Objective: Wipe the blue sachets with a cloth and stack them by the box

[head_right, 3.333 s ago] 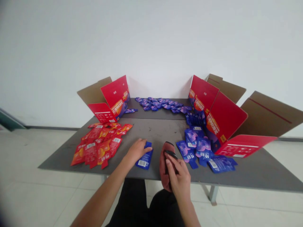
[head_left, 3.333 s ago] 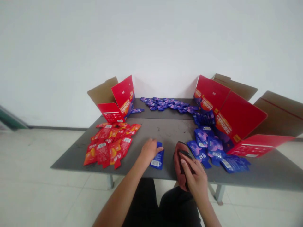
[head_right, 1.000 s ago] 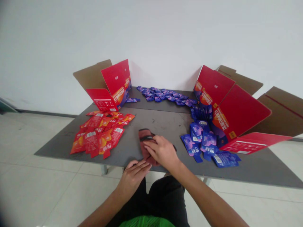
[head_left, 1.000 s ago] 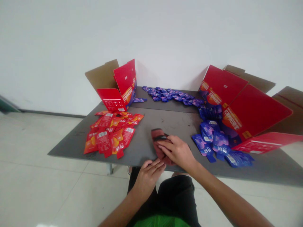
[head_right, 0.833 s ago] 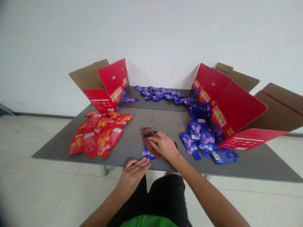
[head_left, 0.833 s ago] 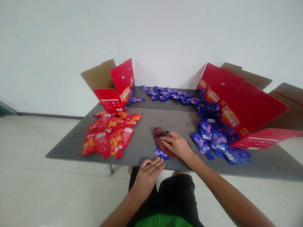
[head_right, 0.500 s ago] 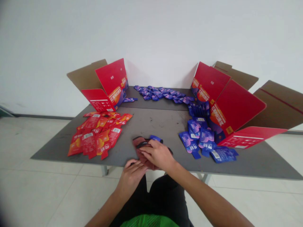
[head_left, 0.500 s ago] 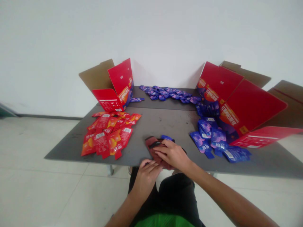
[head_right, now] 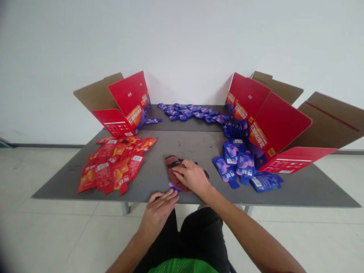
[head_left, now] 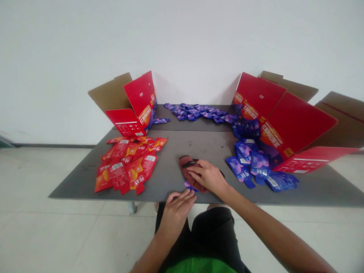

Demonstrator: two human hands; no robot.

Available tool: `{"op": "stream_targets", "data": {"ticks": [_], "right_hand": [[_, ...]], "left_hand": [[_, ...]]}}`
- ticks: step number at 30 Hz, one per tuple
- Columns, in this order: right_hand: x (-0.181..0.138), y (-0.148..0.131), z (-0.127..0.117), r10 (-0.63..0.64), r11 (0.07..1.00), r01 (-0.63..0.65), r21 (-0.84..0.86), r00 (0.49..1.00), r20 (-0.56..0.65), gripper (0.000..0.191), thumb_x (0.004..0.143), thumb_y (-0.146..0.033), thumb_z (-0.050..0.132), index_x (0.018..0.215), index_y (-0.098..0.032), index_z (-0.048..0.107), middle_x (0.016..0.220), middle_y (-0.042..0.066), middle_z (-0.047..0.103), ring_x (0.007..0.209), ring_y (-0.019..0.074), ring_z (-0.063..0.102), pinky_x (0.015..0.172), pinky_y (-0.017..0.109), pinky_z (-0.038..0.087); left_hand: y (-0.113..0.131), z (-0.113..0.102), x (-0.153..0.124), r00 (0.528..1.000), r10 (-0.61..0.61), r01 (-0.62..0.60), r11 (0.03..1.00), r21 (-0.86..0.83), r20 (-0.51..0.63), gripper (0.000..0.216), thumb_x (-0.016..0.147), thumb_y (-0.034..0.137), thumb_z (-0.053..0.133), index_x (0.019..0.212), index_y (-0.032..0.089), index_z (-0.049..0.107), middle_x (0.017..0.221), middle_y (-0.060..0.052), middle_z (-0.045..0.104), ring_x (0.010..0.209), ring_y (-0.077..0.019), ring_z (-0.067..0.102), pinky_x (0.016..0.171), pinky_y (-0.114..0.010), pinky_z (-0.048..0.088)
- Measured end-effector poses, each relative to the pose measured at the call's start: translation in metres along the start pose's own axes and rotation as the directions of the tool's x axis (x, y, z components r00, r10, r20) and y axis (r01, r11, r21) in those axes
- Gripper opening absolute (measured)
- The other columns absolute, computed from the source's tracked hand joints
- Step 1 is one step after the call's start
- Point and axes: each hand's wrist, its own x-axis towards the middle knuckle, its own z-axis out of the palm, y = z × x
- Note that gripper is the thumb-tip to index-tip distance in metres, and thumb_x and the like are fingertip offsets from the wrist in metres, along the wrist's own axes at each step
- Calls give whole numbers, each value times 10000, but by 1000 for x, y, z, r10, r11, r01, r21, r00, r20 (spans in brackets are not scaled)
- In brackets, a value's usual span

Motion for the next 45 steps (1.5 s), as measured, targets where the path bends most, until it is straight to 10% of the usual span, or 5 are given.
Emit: {"op": "stream_targets", "data": {"ticks": [18, 24, 32, 37, 45], "right_hand": [[26, 30, -26, 167, 985, -173, -27, 973, -162, 310, 1054, -391, 518, 1245, -311, 748, 1071, 90, 678, 1018, 220, 642, 880, 318, 523], [-45, -8, -29, 273, 919, -83, 386, 840, -470, 311, 1039, -340, 555, 1307, -325, 712, 1136, 79, 692, 1049, 213, 664, 930, 360, 568], [-105, -7, -8, 480, 769, -94, 632, 738, -475, 277, 988, -282, 637, 1230, -363, 745, 1124, 56, 733, 1034, 222, 708, 883, 365, 610], [-107, -4, -7, 515, 719, -87, 689, 732, -446, 264, 984, -311, 634, 1209, -375, 756, 1103, 56, 743, 1034, 235, 717, 867, 376, 625], [-111, 1, -2, 473, 646, -5, 764, 788, -395, 275, 989, -314, 622, 1212, -419, 744, 1087, 42, 722, 1027, 228, 708, 864, 366, 625]], "left_hand": [[-5, -15, 11, 994, 100, -102, 993, 57, 46, 221, 1082, 261, 508, 1171, 208, 703, 1209, -58, 771, 1127, -223, 731, 904, -384, 495], [0, -10, 47, 994, -103, 95, 978, 184, 35, 285, 1056, 354, 530, 1216, 168, 675, 998, -91, 742, 891, -247, 694, 844, -417, 489], [8, 30, 88, 966, -236, 151, 849, 507, 108, 558, 855, 347, 773, 1329, 101, 612, 1024, -131, 653, 902, -292, 634, 736, -372, 547], [2, 19, 111, 901, -327, 125, 824, 553, 283, 187, 907, 285, 682, 997, 131, 738, 910, -153, 695, 769, -282, 716, 586, -312, 533], [-24, -25, 150, 749, -452, 340, 890, 305, 485, 366, 998, 365, 434, 789, 192, 680, 752, -116, 746, 715, -274, 755, 636, -312, 532]]}}
